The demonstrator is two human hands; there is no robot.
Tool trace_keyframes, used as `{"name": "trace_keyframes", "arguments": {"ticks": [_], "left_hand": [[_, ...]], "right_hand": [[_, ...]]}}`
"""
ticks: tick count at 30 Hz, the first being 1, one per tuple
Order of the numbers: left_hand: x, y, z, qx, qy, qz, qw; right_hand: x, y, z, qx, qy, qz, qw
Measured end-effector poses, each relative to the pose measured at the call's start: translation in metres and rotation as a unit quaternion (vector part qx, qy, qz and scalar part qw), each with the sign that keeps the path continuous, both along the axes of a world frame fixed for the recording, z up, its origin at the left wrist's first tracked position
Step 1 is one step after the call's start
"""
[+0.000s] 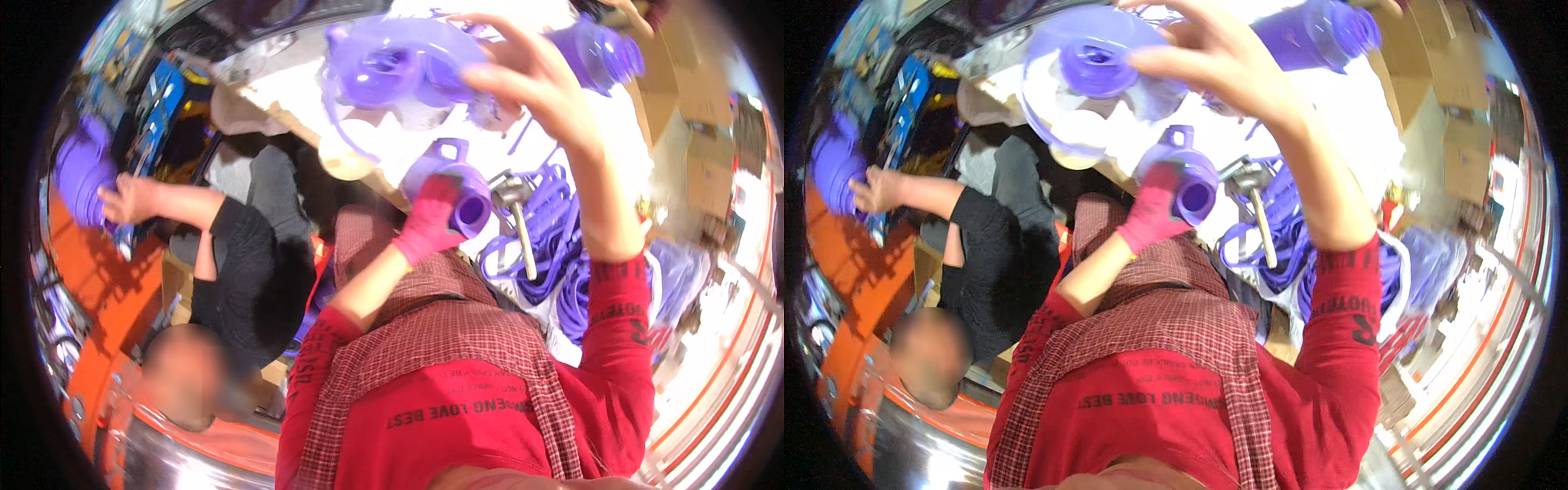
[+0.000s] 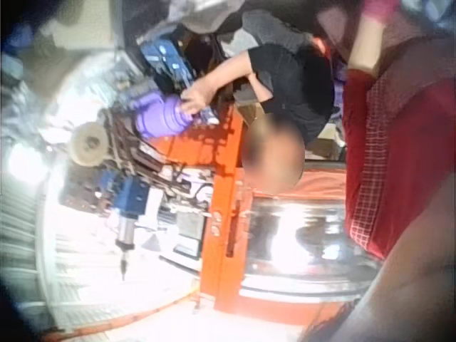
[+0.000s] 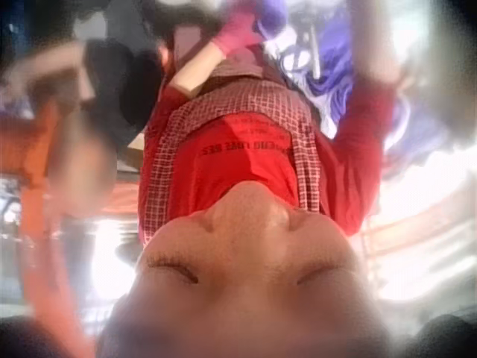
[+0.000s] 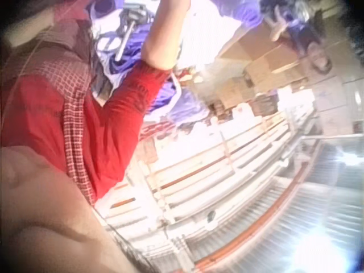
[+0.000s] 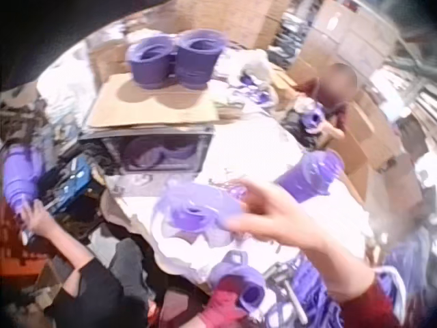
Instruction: The person assembles purple plastic watering cans by inserting handles and using a hammer to secure them. They repeatedly pick up parts, align them, and tap them into place on a workbench.
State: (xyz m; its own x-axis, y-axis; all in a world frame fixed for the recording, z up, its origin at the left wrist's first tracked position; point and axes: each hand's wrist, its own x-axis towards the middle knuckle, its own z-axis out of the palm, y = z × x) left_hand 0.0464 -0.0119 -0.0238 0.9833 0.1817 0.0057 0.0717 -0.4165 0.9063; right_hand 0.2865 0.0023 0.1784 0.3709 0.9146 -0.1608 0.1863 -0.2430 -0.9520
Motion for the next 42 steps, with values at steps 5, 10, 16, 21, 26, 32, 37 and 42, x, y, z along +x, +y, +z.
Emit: {"name": "trace_keyframes", "arguments": {"ticks": [5, 10, 16, 21, 26, 32, 37, 42], "left_hand": [[-0.031, 0.027, 0.056, -0.253, 0.055, 0.051, 0.965], [-0.016, 0.023, 0.056, -0.092, 0.045, -0.042, 0.994], [0.005, 0.033, 0.066, 0.021, 0.048, -0.161, 0.986], [0.041, 0.063, 0.05, 0.073, 0.128, -0.266, 0.953], [0.075, 0.084, 0.029, 0.059, 0.121, -0.392, 0.91], [0.086, 0.089, 0.021, 0.14, 0.116, -0.436, 0.881], [0.081, 0.094, 0.015, 0.108, 0.063, -0.424, 0.897], [0.081, 0.092, 0.02, 0.151, 0.052, -0.441, 0.883]], "right_hand": [[-0.087, -0.177, -0.057, -0.027, 0.322, -0.334, 0.885], [-0.164, -0.224, -0.142, -0.016, 0.329, -0.424, 0.843], [-0.179, -0.236, -0.152, -0.136, -0.08, -0.314, 0.936], [-0.191, -0.233, -0.158, -0.148, 0.002, -0.352, 0.924], [-0.201, -0.225, -0.176, -0.178, -0.066, -0.375, 0.907], [-0.204, -0.217, -0.181, -0.107, -0.102, -0.397, 0.906], [-0.206, -0.214, -0.182, -0.08, -0.136, -0.382, 0.91], [-0.208, -0.213, -0.186, -0.079, -0.089, -0.387, 0.915]]}}
